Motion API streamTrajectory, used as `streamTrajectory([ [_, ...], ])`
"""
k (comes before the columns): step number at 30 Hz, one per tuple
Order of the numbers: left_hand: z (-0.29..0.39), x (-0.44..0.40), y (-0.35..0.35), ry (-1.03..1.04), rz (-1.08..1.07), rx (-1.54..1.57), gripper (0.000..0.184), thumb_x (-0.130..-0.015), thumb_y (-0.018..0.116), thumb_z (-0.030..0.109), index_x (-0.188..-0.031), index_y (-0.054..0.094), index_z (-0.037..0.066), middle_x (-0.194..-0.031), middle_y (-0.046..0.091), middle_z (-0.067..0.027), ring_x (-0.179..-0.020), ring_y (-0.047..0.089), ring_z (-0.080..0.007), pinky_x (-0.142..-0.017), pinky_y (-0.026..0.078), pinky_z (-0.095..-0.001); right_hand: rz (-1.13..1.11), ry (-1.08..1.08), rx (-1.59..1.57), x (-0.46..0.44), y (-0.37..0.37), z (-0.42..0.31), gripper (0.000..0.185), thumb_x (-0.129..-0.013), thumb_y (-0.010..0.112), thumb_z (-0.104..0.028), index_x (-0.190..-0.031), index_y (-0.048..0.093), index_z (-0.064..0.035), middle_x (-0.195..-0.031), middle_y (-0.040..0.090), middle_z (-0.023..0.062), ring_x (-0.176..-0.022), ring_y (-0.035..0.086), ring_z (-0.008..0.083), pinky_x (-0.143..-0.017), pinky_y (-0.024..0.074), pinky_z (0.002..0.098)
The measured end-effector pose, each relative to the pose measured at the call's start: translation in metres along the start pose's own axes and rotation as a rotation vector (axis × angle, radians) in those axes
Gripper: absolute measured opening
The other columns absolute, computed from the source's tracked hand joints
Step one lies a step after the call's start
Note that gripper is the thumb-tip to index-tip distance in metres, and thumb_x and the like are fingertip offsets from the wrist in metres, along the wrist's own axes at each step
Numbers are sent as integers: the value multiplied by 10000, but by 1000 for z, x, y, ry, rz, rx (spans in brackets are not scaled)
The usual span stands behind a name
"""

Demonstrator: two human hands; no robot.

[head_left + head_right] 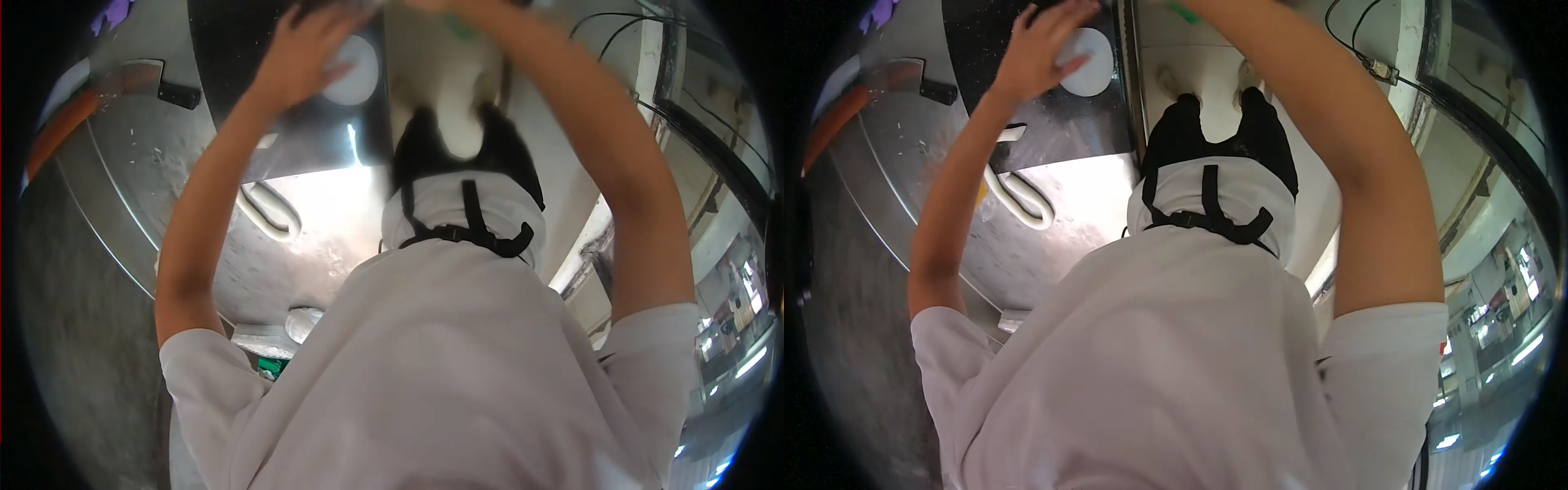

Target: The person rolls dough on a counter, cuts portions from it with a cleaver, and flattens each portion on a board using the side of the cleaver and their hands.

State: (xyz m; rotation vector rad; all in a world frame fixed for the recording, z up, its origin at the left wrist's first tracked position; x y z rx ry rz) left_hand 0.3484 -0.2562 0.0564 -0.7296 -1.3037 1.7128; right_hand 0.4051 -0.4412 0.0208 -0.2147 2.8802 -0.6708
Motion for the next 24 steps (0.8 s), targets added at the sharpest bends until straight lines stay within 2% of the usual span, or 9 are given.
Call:
streamTrajectory([
  [1,19,4,1,39,-69,-122,641,-932,681,239,-1533,458,237,-1459,551,-98,-1352,523,-256,-1107,381,-550,-148,38,189,43,24,9,571,-822,789,-390,-1174,625,29,-1098,686,279,-1006,681,408,-873,536,505],
  [2,23,6,5,34,-72,-120,641,-932,681,239,-1533,458,237,-1459,551,-98,-1352,523,-256,-1107,381,-550,-301,74,378,78,45,13,708,-820,816,-497,-1238,601,32,-1156,678,265,-1042,672,388,-918,524,493],
  [4,20,3,17,14,-71,-113,637,-915,671,195,-1520,472,216,-1462,546,-108,-1324,541,-277,-1054,418,-511,-350,255,1,120,53,-23,562,-867,804,-350,-1248,607,13,-1089,720,236,-997,703,397,-891,539,450],
  [8,10,-12,17,28,-69,-106,380,-848,642,57,-1225,633,104,-1281,642,-127,-1180,621,-314,-903,488,-485,-348,366,90,152,56,-36,527,-894,772,-308,-1253,597,35,-1146,710,247,-1038,692,408,-920,525,451],
  [12,11,-19,5,-56,-521,65,332,-836,780,298,-1080,649,114,-1374,576,-124,-1245,592,-332,-999,465,-546,-305,389,56,166,57,-41,491,-903,762,-295,-1236,601,27,-1158,698,256,-1086,665,424,-934,518,450],
  [14,17,-19,-16,-30,-286,249,157,-824,696,2,-887,556,36,-1057,665,-134,-933,686,-332,-831,531,-409,-320,398,16,171,59,-45,476,-908,761,-295,-1220,594,23,-1132,697,260,-1083,660,431,-940,516,459],
  [18,2,-16,-34,-106,-318,364,144,-835,677,-6,-914,558,16,-868,646,-173,-801,675,-351,-739,543,-418,-370,379,28,213,59,-50,470,-908,767,-299,-1205,591,20,-1108,697,267,-1059,664,444,-920,520,468],
  [20,-8,-9,-40,-129,-297,399,176,-863,654,-13,-990,538,19,-742,602,-160,-741,660,-283,-712,535,-402,-554,467,85,241,63,-48,450,-917,762,-285,-1198,590,21,-1080,698,261,-1013,674,447,-882,525,474],
  [24,-49,15,-42,-328,-120,599,246,-907,638,11,-1124,528,44,-796,620,-103,-789,645,-204,-732,524,-363,-580,484,76,252,31,-55,444,-916,764,-289,-1188,598,21,-1034,697,256,-976,680,449,-847,523,484],
])
Point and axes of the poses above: each hand's wrist, its own x-axis away from the middle knuckle, its own y-axis out of the palm, z = x × y, the point moved 9 cm from there along -x, towards the middle knuckle
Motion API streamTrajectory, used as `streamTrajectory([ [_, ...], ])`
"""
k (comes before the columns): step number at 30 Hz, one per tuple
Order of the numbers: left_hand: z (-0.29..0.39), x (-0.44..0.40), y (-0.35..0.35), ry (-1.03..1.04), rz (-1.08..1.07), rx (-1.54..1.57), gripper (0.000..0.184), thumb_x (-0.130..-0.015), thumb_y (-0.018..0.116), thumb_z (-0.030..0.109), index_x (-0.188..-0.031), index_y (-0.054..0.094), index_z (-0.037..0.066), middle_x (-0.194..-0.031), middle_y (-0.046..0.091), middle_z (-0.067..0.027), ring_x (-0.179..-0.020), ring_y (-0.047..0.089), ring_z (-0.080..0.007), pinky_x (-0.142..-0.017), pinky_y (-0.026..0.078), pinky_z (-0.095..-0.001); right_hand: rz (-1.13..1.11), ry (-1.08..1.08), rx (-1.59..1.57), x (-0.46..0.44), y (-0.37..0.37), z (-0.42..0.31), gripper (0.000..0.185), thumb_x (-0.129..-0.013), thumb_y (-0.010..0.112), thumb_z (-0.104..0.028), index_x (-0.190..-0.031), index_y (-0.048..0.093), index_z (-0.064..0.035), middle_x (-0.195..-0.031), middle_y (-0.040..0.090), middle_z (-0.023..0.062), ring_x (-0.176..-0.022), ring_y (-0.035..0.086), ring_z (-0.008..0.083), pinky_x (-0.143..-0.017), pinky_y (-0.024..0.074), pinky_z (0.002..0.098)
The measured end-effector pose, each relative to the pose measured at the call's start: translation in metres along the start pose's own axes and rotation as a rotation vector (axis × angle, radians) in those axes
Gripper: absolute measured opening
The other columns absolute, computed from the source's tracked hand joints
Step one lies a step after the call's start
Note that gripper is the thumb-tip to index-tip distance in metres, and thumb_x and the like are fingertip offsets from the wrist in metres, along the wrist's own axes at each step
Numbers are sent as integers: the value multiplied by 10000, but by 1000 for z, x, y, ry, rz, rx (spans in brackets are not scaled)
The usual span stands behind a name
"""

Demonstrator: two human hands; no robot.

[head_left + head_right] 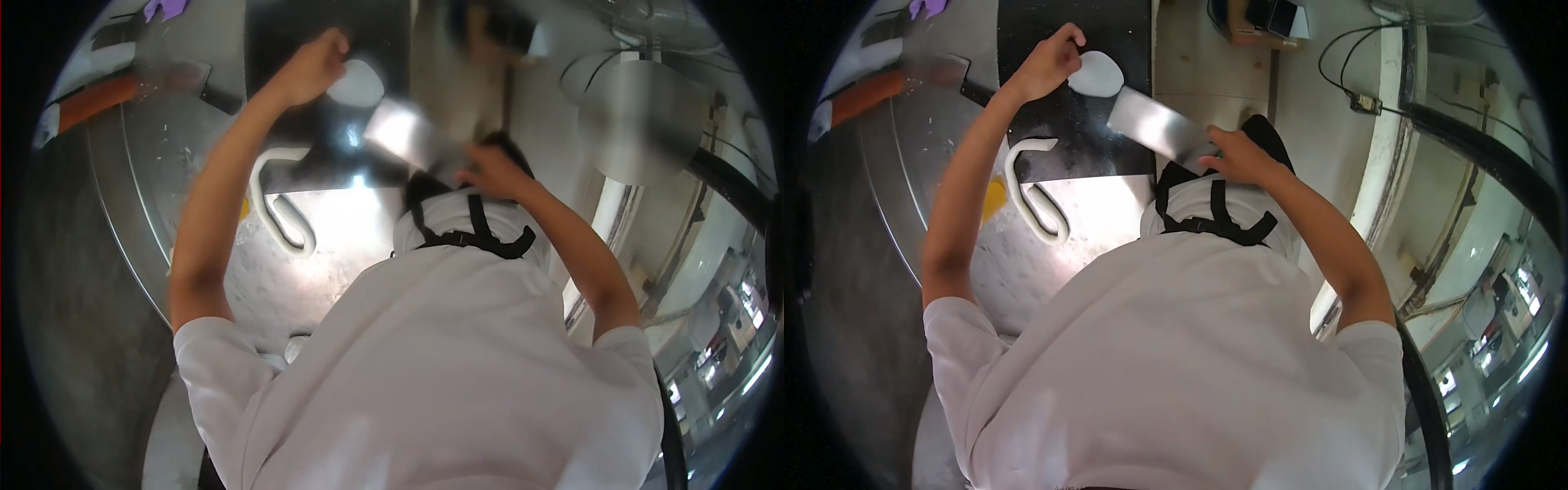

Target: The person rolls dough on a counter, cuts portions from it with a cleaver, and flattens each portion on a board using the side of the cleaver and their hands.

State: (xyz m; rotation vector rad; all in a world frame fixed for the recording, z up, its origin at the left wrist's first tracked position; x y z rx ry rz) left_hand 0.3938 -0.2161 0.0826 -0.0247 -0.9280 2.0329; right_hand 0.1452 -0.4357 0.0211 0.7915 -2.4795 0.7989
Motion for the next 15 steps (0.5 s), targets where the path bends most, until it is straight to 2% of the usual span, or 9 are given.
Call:
streamTrajectory([
  [2,-48,5,-9,-89,142,261,303,-956,599,47,-1246,512,71,-918,644,-50,-887,646,-160,-780,523,-319,72,62,-7,2,-30,1,443,-912,767,-278,-1195,602,20,-1030,698,259,-991,681,439,-851,519,483],
  [3,-65,13,-7,-196,176,489,308,-974,569,52,-1278,540,97,-1032,640,-31,-952,641,-156,-834,524,-299,70,49,11,0,-37,-2,443,-912,767,-278,-1195,602,20,-1030,698,259,-991,681,439,-851,519,483],
  [4,-72,17,-8,-194,198,492,308,-974,569,52,-1278,540,97,-1032,640,-31,-952,641,-156,-834,524,-299,119,25,14,-3,-51,-5,449,-906,772,-279,-1200,605,17,-1043,700,264,-1002,681,436,-860,520,478],
  [6,-108,40,-9,-497,371,788,322,-976,564,46,-1293,547,104,-1064,640,-46,-976,651,-162,-866,535,-314,152,-22,35,-14,-70,-17,455,-900,777,-279,-1204,609,15,-1056,702,269,-1013,680,433,-868,521,473],
  [7,-116,45,-8,-525,416,848,332,-969,599,67,-1297,559,98,-1073,646,-53,-991,658,-169,-867,564,-340,154,21,34,-21,-76,-19,458,-899,777,-278,-1209,609,14,-1072,703,268,-1018,681,430,-878,522,467],
  [10,-104,54,-7,-452,480,937,338,-940,666,112,-1264,583,64,-1095,635,-45,-975,624,-146,-805,562,-317,98,36,13,-53,-82,-12,444,-895,779,-274,-1201,620,6,-1091,707,263,-1026,683,422,-896,524,451],
  [11,-106,52,-9,-390,480,834,384,-917,670,-18,-1280,576,63,-1100,633,-64,-984,659,-162,-836,613,-321,39,23,-2,-65,-84,-11,439,-891,782,-275,-1194,626,2,-1097,709,262,-1035,683,420,-901,524,449],
  [12,-102,50,-12,-404,485,803,431,-887,677,-76,-1283,570,56,-1099,610,-61,-980,655,-152,-832,609,-311,-14,10,-8,-75,-98,-19,433,-888,786,-276,-1187,632,-2,-1103,710,260,-1045,684,417,-906,523,447],
  [15,-78,32,-47,-422,579,770,441,-877,688,-72,-1283,568,53,-1084,591,-54,-962,654,-145,-813,605,-306,-143,-64,-28,-109,-124,-15,451,-875,797,-327,-1139,640,3,-1041,711,263,-1007,689,410,-885,525,444],
])
Point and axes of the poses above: each hand's wrist, its own x-axis away from the middle knuckle, its own y-axis out of the palm, z = x × y, the point moved 9 cm from there along -x, towards the middle knuckle
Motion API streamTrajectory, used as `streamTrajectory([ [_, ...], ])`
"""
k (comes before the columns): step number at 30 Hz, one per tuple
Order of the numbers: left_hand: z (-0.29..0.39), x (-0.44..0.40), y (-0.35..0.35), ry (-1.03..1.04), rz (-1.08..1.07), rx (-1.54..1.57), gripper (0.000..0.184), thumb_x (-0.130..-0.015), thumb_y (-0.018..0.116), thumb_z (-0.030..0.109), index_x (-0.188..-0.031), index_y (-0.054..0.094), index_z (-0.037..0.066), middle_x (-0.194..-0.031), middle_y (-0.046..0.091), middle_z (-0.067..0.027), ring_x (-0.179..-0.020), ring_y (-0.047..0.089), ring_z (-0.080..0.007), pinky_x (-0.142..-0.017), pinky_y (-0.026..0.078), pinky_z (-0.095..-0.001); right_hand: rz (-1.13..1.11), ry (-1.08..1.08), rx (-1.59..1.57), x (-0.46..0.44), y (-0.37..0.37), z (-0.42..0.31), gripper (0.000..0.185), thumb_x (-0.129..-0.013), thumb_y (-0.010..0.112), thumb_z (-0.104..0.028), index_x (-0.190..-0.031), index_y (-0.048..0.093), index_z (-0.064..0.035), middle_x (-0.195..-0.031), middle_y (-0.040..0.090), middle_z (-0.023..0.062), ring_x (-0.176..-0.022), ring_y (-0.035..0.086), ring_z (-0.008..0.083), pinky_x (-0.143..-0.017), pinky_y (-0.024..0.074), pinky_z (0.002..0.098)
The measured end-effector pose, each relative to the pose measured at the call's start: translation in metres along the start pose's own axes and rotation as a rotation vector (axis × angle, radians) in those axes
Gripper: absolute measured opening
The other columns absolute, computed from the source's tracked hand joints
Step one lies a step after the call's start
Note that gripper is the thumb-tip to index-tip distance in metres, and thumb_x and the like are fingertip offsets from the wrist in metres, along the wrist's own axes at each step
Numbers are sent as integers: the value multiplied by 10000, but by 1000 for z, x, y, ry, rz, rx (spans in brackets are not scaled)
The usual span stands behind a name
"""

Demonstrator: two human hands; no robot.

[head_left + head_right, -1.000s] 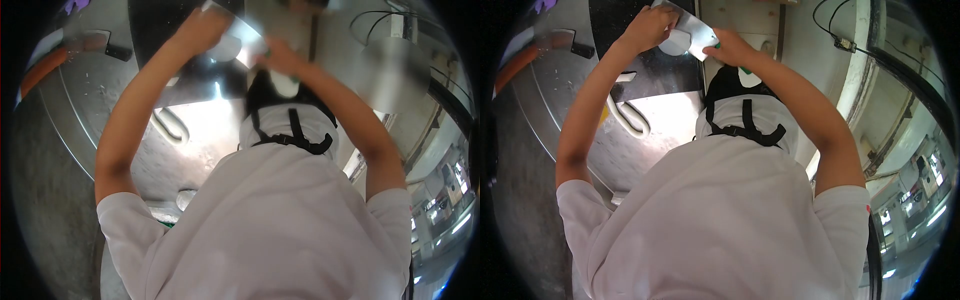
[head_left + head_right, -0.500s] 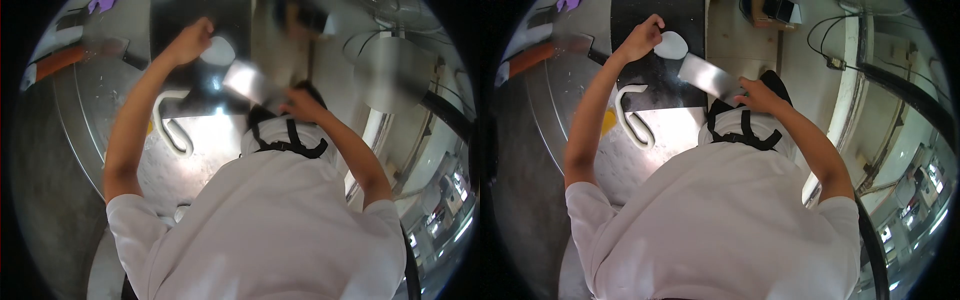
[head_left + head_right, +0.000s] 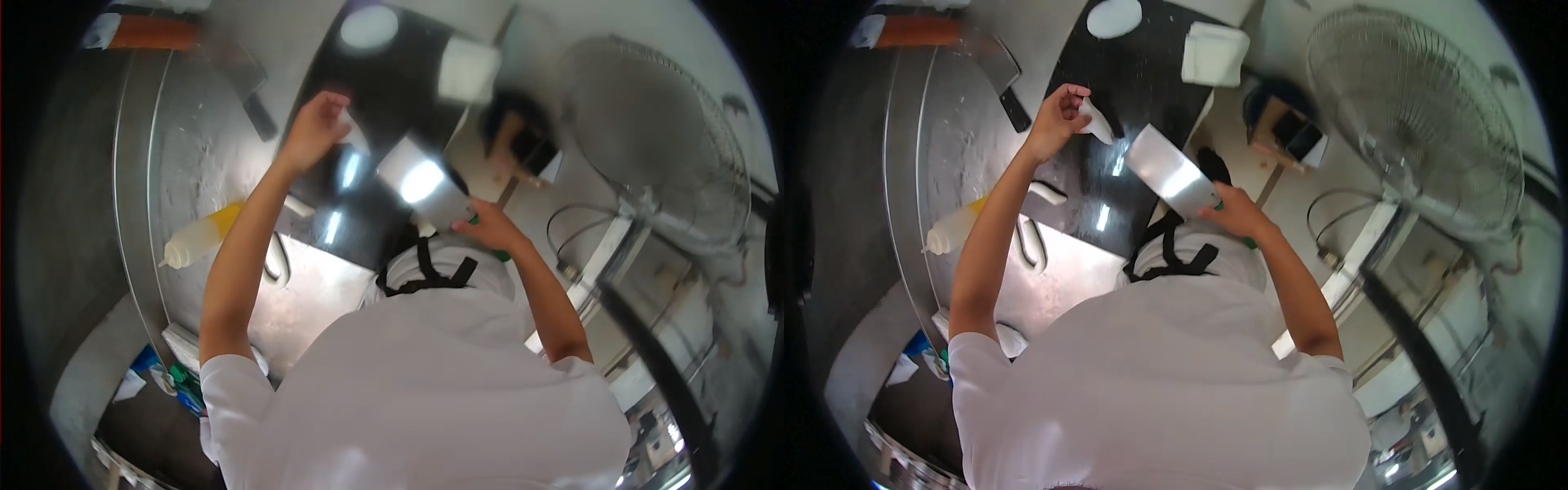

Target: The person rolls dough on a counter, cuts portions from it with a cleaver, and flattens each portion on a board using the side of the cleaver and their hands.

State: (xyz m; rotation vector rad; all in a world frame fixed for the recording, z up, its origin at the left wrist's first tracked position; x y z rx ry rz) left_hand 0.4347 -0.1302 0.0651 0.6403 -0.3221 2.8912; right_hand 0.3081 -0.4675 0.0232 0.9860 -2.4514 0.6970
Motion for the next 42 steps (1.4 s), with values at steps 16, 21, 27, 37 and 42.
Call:
streamTrajectory([
  [16,4,-52,-73,99,845,-770,701,-788,841,203,-1369,501,11,-1093,647,-189,-974,660,-353,-864,545,-456,-240,-21,319,-88,-92,-53,518,-897,767,-351,-1173,605,57,-979,687,286,-1001,671,449,-842,514,478],
  [21,-20,146,-28,-419,1492,-982,593,-753,832,206,-1246,548,39,-1218,534,-232,-1151,522,-427,-1034,390,-527,-231,-206,283,-109,-89,-72,494,-914,744,-294,-1236,606,54,-979,704,277,-966,665,463,-874,507,484],
  [27,-121,244,8,-345,1570,-297,320,-801,801,34,-1074,639,-9,-990,669,-147,-865,660,-249,-800,544,-345,-278,-389,488,-144,-54,-156,389,-936,700,-241,-1210,598,15,-917,691,295,-877,642,522,-757,509,536],
  [37,-134,277,31,-155,1585,-282,390,-770,877,75,-1131,733,39,-999,703,-114,-864,687,-216,-793,558,-338,-695,-802,1086,-156,103,-268,233,-1002,616,-244,-1145,558,-69,-854,707,236,-857,695,472,-777,559,565],
  [42,-142,274,22,-113,1594,-251,328,-803,848,54,-1112,738,34,-990,699,-101,-801,666,-211,-722,547,-312,-660,-801,1259,-144,129,-255,226,-1010,595,-219,-1147,530,-52,-838,703,257,-831,692,494,-740,557,584],
])
Point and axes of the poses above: each hand's wrist, its own x-axis away from the middle knuckle, its own y-axis out of the palm, z = x × y, the point moved 9 cm from there along -x, towards the middle knuckle
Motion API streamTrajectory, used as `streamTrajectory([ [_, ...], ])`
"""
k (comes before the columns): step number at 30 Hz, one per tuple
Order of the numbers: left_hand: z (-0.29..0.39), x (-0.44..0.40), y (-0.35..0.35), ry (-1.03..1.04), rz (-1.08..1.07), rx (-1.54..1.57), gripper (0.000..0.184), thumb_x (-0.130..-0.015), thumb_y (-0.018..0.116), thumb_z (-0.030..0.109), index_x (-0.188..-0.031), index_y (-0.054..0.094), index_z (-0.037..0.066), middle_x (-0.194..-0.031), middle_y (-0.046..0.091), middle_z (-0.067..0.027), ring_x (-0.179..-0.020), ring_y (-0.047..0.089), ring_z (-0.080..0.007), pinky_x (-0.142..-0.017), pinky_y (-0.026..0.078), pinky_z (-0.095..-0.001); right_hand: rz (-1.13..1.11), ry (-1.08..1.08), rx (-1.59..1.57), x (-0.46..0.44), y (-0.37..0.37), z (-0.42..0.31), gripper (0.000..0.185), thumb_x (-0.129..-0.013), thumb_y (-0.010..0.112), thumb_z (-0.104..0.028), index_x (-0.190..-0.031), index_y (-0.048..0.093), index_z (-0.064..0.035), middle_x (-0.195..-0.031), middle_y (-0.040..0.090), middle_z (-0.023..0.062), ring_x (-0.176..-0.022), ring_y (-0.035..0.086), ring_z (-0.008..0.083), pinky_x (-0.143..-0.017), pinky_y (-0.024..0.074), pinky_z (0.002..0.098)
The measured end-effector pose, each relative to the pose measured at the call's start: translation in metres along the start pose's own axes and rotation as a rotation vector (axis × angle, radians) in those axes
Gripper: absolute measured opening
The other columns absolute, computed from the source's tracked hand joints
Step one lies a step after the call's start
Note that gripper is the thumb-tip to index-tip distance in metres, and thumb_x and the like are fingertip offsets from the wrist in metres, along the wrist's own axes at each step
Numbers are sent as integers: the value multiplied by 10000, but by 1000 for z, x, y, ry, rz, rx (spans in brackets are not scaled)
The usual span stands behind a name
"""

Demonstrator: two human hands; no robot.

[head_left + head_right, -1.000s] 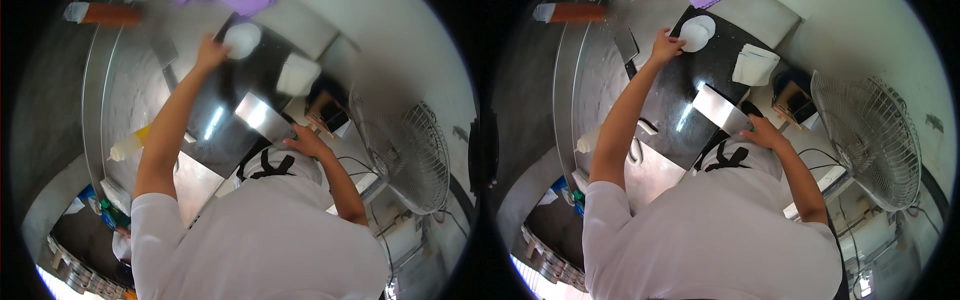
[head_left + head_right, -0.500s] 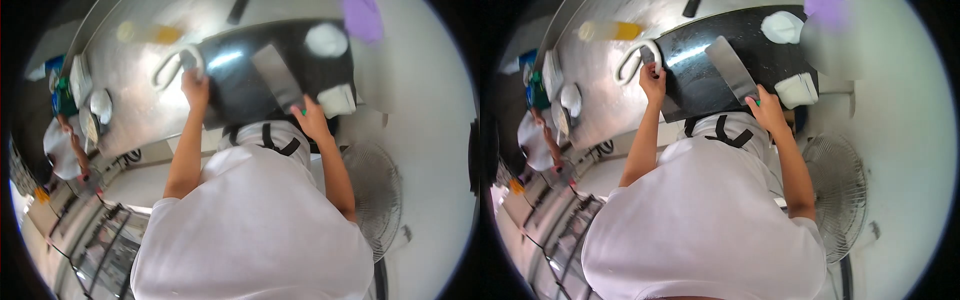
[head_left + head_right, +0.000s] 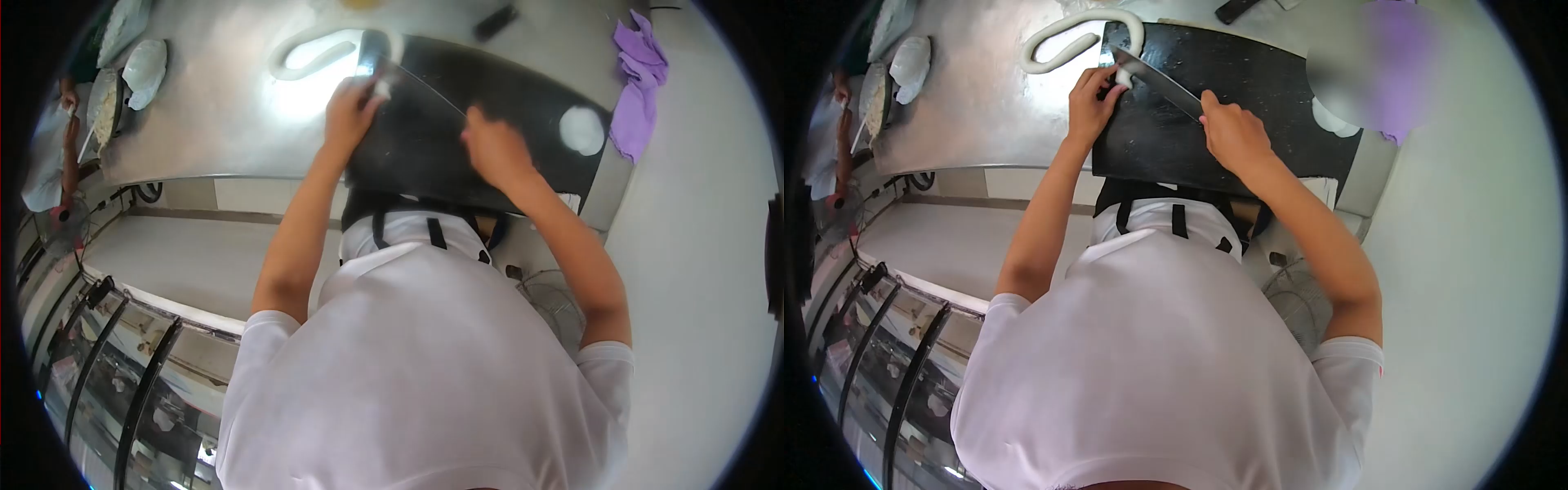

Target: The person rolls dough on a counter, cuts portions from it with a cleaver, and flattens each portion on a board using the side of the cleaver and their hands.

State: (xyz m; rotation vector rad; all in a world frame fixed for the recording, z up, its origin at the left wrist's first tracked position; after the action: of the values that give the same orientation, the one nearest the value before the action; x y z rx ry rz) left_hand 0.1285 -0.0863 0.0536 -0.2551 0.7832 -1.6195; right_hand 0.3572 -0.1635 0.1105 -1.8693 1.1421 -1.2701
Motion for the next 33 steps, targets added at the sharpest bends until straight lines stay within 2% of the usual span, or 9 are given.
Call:
streamTrajectory([
  [9,18,-8,-7,-95,-218,245,102,-858,778,70,-932,731,17,-858,651,-107,-721,622,-233,-688,502,-337,375,382,-504,61,63,-33,388,-955,707,-266,-1186,553,5,-921,712,285,-925,679,528,-777,542,551],
  [12,97,22,27,441,-613,208,77,-838,777,158,-890,741,114,-897,667,-59,-905,644,-247,-817,493,-391,749,615,-664,139,94,-14,357,-954,721,-243,-1153,593,23,-930,733,206,-860,724,414,-768,555,454],
  [14,111,58,83,697,-949,-262,214,-803,811,256,-982,736,167,-1021,696,-18,-1039,649,-238,-891,484,-461,919,774,-1049,186,132,-5,273,-966,717,-182,-1135,604,1,-870,712,103,-642,665,187,-569,525,321],
  [18,158,62,146,842,-1217,-600,456,-750,860,327,-1153,699,189,-1177,702,-18,-1192,623,-276,-955,455,-544,1099,1075,-1187,260,158,-28,299,-950,735,-157,-1163,596,0,-800,664,70,-504,535,97,-431,401,281],
  [20,166,67,137,733,-1501,-875,735,-881,759,290,-1471,405,31,-1482,474,-252,-1282,552,-406,-1115,377,-570,1129,1169,-1225,280,177,-54,307,-946,740,-154,-1168,599,4,-788,657,65,-496,535,100,-429,404,281],
  [25,171,88,173,1217,-1155,-717,710,-742,849,437,-1341,559,191,-1189,691,-64,-1231,595,-310,-959,436,-540,1276,1207,-1299,298,196,-46,307,-931,758,-141,-1156,620,16,-724,623,48,-465,537,117,-410,403,284],
  [27,169,83,184,671,-1480,-591,660,-784,798,464,-1317,555,162,-1157,686,-58,-1220,588,-297,-964,414,-555,1354,1128,-1329,304,193,-22,250,-998,691,-201,-1103,612,12,-692,597,49,-467,528,131,-427,415,294],
  [31,157,95,173,776,-667,-256,888,-790,716,644,-1448,489,93,-1496,468,-155,-1429,357,-359,-1124,265,-568,1734,780,-1471,299,182,64,370,-1106,492,-338,-968,553,0,-659,550,58,-475,491,152,-472,438,322],
  [33,162,104,177,784,-814,-414,987,-784,671,726,-1497,449,80,-1624,290,-190,-1511,211,-392,-1175,175,-579,1722,826,-1378,299,187,104,386,-1093,528,-339,-919,554,5,-642,547,60,-470,493,147,-456,428,322],
])
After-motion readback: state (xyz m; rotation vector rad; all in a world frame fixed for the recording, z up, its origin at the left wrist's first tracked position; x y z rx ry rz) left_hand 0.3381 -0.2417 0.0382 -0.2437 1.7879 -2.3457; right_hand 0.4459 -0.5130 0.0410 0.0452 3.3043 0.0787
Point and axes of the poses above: each hand's wrist, its own x-axis away from the middle knuckle, its own y-axis out of the palm, z = x × y, the point moved 9 cm from there along -x, towards the middle knuckle
